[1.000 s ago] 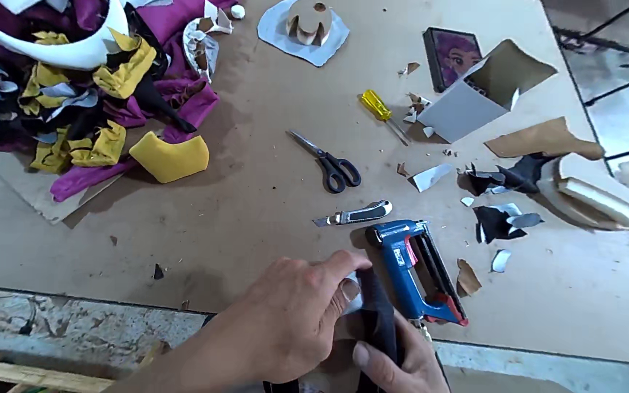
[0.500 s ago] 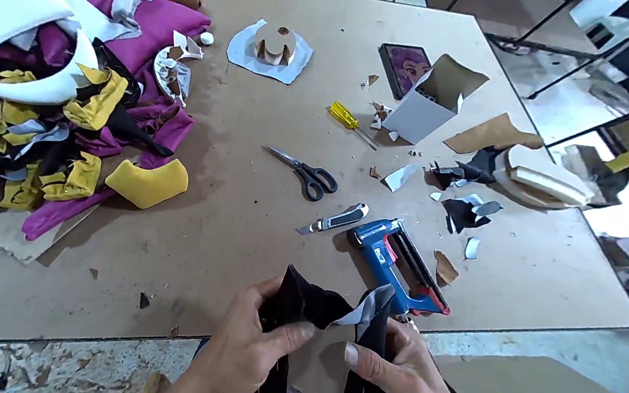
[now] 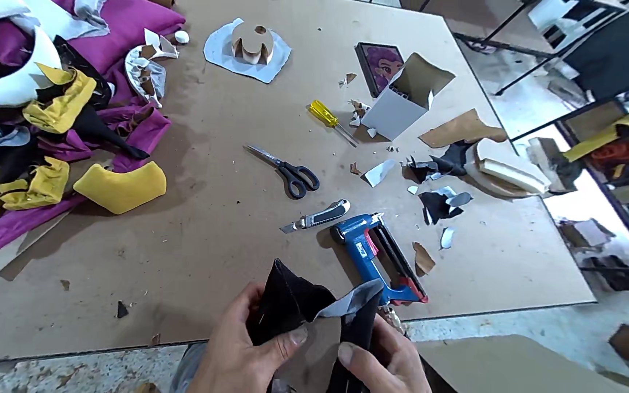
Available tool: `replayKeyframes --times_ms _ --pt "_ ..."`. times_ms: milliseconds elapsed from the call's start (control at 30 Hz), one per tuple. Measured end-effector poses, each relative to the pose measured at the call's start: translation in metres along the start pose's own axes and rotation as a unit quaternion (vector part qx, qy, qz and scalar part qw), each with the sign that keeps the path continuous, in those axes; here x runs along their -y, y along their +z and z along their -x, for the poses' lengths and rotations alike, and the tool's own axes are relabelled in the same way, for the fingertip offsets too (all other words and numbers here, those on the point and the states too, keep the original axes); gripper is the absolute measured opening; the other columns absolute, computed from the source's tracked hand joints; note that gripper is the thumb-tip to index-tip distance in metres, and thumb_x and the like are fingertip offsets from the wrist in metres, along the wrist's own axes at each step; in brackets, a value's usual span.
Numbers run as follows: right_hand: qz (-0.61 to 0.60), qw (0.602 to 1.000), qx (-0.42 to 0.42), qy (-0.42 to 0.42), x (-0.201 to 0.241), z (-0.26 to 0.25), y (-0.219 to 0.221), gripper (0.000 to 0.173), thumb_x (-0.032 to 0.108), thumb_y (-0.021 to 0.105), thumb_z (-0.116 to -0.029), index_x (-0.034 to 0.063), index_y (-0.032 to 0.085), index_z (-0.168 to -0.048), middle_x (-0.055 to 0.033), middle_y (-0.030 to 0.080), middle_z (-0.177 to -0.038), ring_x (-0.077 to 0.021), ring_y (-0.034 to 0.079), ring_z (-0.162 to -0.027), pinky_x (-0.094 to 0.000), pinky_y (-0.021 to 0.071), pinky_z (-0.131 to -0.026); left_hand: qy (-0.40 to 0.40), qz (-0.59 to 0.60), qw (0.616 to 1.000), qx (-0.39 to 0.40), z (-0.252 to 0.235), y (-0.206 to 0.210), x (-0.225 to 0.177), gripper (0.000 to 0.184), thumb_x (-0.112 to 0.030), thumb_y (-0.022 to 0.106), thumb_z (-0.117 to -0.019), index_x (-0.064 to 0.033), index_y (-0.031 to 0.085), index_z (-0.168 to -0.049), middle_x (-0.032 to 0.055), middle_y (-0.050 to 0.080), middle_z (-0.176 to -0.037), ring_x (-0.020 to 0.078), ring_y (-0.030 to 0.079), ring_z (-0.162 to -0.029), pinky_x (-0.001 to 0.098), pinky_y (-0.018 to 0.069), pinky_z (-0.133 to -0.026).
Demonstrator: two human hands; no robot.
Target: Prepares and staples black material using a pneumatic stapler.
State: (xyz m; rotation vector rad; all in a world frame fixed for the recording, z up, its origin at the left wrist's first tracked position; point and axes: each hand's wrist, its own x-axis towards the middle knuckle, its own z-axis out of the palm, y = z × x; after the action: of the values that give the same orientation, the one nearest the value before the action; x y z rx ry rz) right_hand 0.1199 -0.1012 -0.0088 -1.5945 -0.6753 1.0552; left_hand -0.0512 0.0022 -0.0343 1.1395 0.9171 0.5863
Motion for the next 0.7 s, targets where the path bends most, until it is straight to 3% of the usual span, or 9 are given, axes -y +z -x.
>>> replayKeyframes --times_ms 100,133,167,233,367,467,533,633,700 --pt "0.065 0.995 0.022 -0.066 -0.001 0.0 -0.018 0.022 0.0 0.056 -0.087 0.0052 0.069 -0.103 0.0073 0.075 -0.089 -0.0011 0.07 -0.079 -0.0244 0.0611 -0.07 0.063 -0.215 0.974 -0.008 0.011 -0.004 -0.022 0.053 -0.034 0.081 -0.0868 -0.0024 0.062 -0.124 0.002 0.074 -0.102 0.0072 0.072 -0.092 0.0306 0.062 -0.082" --pt "0.067 0.994 0.035 -0.075 -0.001 -0.001 -0.022 0.02 0.009 0.057 -0.0913 0.004 0.068 -0.108 0.0051 0.075 -0.094 -0.0034 0.071 -0.083 -0.0267 0.0621 -0.071 0.083 -0.277 0.957 -0.004 0.015 -0.004 -0.032 0.053 -0.035 0.079 -0.0882 -0.0004 0.062 -0.124 0.006 0.074 -0.1 0.011 0.072 -0.09 0.0342 0.0617 -0.078" --pt "0.06 0.994 0.055 -0.078 -0.001 -0.002 -0.026 0.032 0.026 0.061 -0.0975 0.0009 0.064 -0.117 0.0013 0.074 -0.103 -0.0071 0.072 -0.09 -0.0301 0.0631 -0.075 0.105 -0.318 0.942 -0.002 0.018 -0.002 -0.04 0.052 -0.033 0.079 -0.0884 0.0017 0.062 -0.123 0.0104 0.074 -0.099 0.0159 0.073 -0.086 0.0377 0.0614 -0.074" --pt "0.045 0.995 0.044 -0.079 0.004 -0.004 -0.021 0.055 0.049 0.064 -0.0974 0.0008 0.061 -0.125 -0.0002 0.072 -0.111 -0.0074 0.07 -0.097 -0.029 0.0625 -0.079 0.142 -0.351 0.926 0.005 0.022 0.004 -0.049 0.049 -0.03 0.08 -0.0872 0.0033 0.064 -0.119 0.016 0.074 -0.097 0.0227 0.074 -0.082 0.042 0.0607 -0.068" --pt "0.0 0.993 0.008 -0.117 0.008 -0.001 -0.011 0.02 0.019 0.066 -0.0997 0.01 0.071 -0.117 0.0047 0.076 -0.108 -0.0046 0.072 -0.097 -0.0265 0.0612 -0.085 0.145 -0.316 0.938 0.007 0.022 0.0 -0.047 0.05 -0.028 0.08 -0.0872 0.002 0.063 -0.122 0.0141 0.074 -0.099 0.0189 0.073 -0.085 0.0393 0.0611 -0.07" --pt "-0.007 0.993 0.062 -0.104 0.012 0.006 -0.017 0.034 0.002 0.067 -0.0939 0.0039 0.067 -0.127 0.0021 0.073 -0.122 -0.0069 0.069 -0.11 -0.0293 0.0592 -0.095 0.162 -0.252 0.954 0.005 0.021 -0.015 -0.035 0.052 -0.027 0.078 -0.0901 0.0045 0.059 -0.126 0.0119 0.073 -0.104 0.0089 0.071 -0.093 0.0287 0.0605 -0.081" --pt "0.006 0.991 0.085 -0.103 0.015 0.007 -0.016 0.044 0.002 0.071 -0.0881 -0.0022 0.061 -0.13 -0.0011 0.07 -0.125 -0.0082 0.067 -0.113 -0.03 0.058 -0.097 0.17 -0.212 0.962 0.01 0.019 -0.021 -0.03 0.053 -0.028 0.076 -0.0925 0.0048 0.055 -0.128 0.009 0.071 -0.109 0.0033 0.068 -0.1 0.0234 0.0588 -0.088" --pt "-0.013 0.991 0.106 -0.085 0.016 0.007 -0.017 0.053 0.01 0.082 -0.0837 -0.0048 0.06 -0.13 -0.0046 0.07 -0.123 -0.0109 0.067 -0.112 -0.0312 0.057 -0.099 0.17 -0.195 0.966 0.01 0.016 -0.021 -0.03 0.054 -0.034 0.075 -0.0925 0.0019 0.056 -0.128 0.0047 0.071 -0.109 0.002 0.068 -0.1 0.0231 0.0597 -0.087" --pt "-0.067 0.991 0.108 -0.034 0.016 0.009 -0.017 0.05 0.005 0.083 -0.08 -0.0011 0.061 -0.125 -0.0028 0.071 -0.116 -0.0098 0.068 -0.106 -0.0295 0.058 -0.094 0.159 -0.195 0.968 0.013 0.009 -0.021 -0.025 0.055 -0.044 0.074 -0.0919 -0.0043 0.06 -0.127 0.0003 0.072 -0.108 0.0024 0.069 -0.099 0.0249 0.061 -0.086"
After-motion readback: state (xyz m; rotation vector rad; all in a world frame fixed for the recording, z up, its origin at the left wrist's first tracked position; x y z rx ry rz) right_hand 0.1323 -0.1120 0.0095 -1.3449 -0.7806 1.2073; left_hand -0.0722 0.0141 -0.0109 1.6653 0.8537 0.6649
